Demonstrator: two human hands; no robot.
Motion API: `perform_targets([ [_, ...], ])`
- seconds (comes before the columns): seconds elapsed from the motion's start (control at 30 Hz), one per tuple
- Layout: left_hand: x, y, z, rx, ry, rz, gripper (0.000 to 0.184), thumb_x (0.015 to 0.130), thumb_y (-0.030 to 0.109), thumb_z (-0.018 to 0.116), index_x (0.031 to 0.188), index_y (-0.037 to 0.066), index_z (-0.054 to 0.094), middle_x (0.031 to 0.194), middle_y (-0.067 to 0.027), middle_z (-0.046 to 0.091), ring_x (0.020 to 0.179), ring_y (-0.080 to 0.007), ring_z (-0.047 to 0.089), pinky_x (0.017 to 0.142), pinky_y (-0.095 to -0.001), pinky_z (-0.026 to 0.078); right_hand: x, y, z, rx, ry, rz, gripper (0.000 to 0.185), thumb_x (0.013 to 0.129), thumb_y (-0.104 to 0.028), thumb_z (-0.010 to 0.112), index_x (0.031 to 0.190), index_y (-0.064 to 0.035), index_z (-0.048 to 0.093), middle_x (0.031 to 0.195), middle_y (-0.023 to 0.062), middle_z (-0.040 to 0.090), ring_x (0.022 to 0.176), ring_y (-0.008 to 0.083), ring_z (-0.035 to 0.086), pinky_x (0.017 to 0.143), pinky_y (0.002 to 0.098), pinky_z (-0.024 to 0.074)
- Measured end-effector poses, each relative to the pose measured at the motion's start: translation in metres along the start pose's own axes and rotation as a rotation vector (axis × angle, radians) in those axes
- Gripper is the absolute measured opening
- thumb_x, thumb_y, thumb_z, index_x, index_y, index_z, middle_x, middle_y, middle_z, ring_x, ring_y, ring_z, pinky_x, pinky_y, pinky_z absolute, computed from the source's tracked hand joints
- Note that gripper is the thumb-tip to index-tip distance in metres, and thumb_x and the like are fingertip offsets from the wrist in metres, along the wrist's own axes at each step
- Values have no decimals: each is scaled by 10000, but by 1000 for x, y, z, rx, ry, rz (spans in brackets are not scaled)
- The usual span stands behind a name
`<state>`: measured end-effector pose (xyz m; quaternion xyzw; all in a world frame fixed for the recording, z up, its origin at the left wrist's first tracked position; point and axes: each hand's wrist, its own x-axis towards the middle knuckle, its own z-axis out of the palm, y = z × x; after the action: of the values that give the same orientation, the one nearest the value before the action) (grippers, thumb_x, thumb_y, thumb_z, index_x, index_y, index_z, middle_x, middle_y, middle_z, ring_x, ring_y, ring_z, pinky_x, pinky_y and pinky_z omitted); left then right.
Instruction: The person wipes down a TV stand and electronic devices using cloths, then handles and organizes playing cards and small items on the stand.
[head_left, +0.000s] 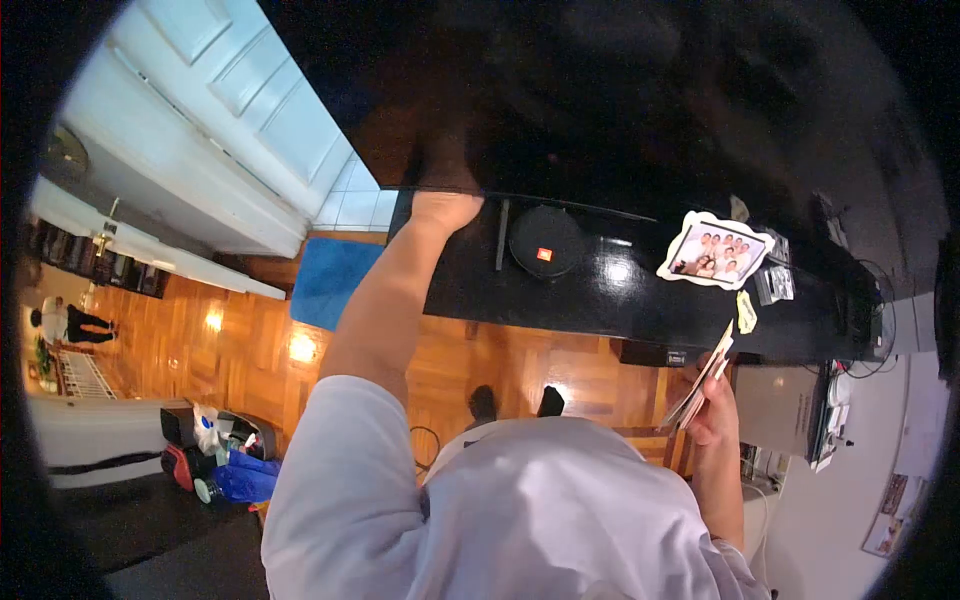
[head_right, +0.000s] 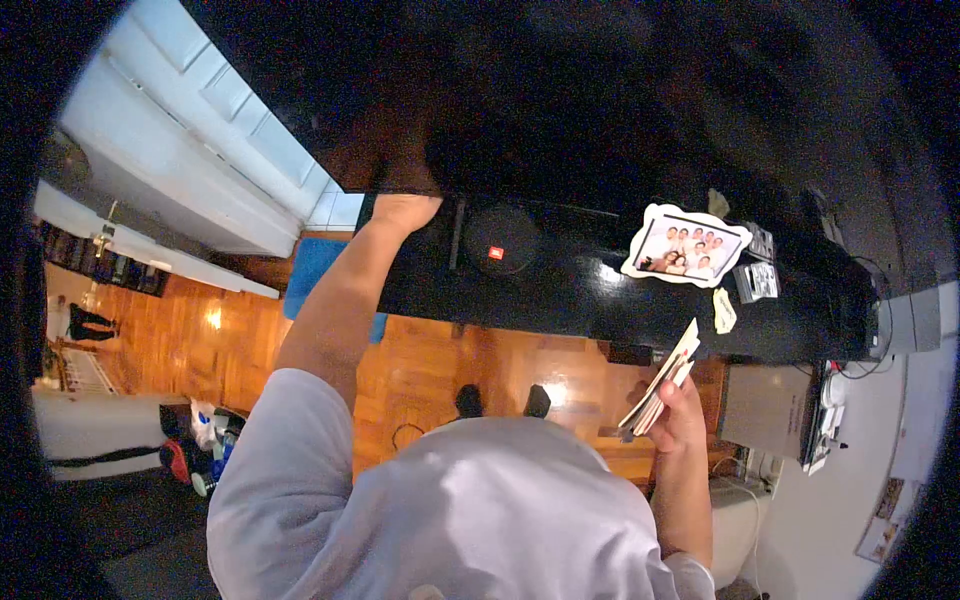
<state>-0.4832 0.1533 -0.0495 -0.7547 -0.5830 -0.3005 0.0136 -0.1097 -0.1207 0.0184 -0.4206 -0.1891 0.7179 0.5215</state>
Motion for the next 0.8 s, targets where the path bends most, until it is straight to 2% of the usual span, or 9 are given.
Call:
perform_targets([
  [0.13, -3, 23, -39, 53, -86, -188, 552, 808, 214, 488, 1325, 82, 347, 1288, -222, 426, 1184, -380, 403, 995, -451, 322, -9, -5, -13, 26, -21, -84, 408, 698, -223, 758, 1019, -163, 514, 742, -51, 468, 634, 101, 487, 623, 293, 499],
  [0.17, -16, 7, -24, 313, 111, -35, 509, 794, 163, 524, 1288, 116, 411, 1232, -180, 498, 1145, -353, 467, 934, -518, 346, -12, -8, -22, -4, -14, -81, 451, 687, -258, 763, 1038, -148, 501, 796, -31, 486, 712, 141, 519, 677, 340, 503],
  [0.23, -24, 7, -44, 391, -500, -399, 462, 791, 206, 559, 1237, 123, 474, 1198, -177, 521, 1144, -358, 461, 932, -549, 324, -16, -10, -30, -5, 13, -118, 468, 679, -274, 767, 1041, -147, 499, 811, -24, 494, 718, 148, 525, 686, 351, 502],
  [0.3, -59, -2, -38, 460, -171, -262, 445, 799, 249, 569, 1226, 146, 496, 1273, -166, 455, 1176, -373, 413, 982, -537, 280, -14, -10, -42, -6, 39, -155, 492, 657, -307, 777, 1024, -141, 495, 848, -4, 509, 740, 156, 539, 670, 353, 503],
  [0.4, -89, 11, -50, 383, -148, -179, 470, 794, 271, 576, 1243, 168, 480, 1316, -126, 385, 1262, -366, 287, 1013, -560, 232, -13, -9, -33, 35, 203, -201, 453, 632, -258, 799, 949, -121, 505, 719, 4, 555, 586, 164, 576, 488, 293, 504],
  [0.53, -139, 23, -52, 314, -43, 145, 484, 729, 266, 626, 1189, 150, 528, 1255, -164, 413, 1242, -397, 306, 965, -602, 261, 0, -10, -36, 19, 15, -113, 459, 644, -202, 781, 989, -87, 501, 751, 30, 584, 628, 193, 609, 551, 320, 539],
  [0.67, -158, 70, -67, 204, -207, 78, 453, 717, 274, 638, 1147, 146, 577, 1302, -133, 424, 1273, -353, 292, 1024, -570, 199, 52, -20, 15, -137, -137, -53, 538, 642, -49, 743, 1108, -26, 474, 905, 64, 599, 838, 201, 611, 743, 335, 521],
  [0.73, -161, 77, -75, 166, -254, 60, 441, 718, 252, 640, 1142, 145, 577, 1291, -109, 437, 1266, -327, 310, 1029, -553, 204, 80, -24, 71, -407, -150, -110, 579, 608, -48, 758, 1110, -32, 468, 882, 47, 567, 847, 178, 584, 733, 320, 505],
  [0.8, -166, 75, -85, 122, -259, 85, 440, 709, 232, 647, 1135, 146, 579, 1282, -105, 445, 1256, -324, 320, 1026, -549, 211, 97, -34, 142, -526, -402, -147, 616, 592, -45, 769, 1125, -17, 460, 921, 41, 567, 888, 176, 577, 768, 321, 490],
])
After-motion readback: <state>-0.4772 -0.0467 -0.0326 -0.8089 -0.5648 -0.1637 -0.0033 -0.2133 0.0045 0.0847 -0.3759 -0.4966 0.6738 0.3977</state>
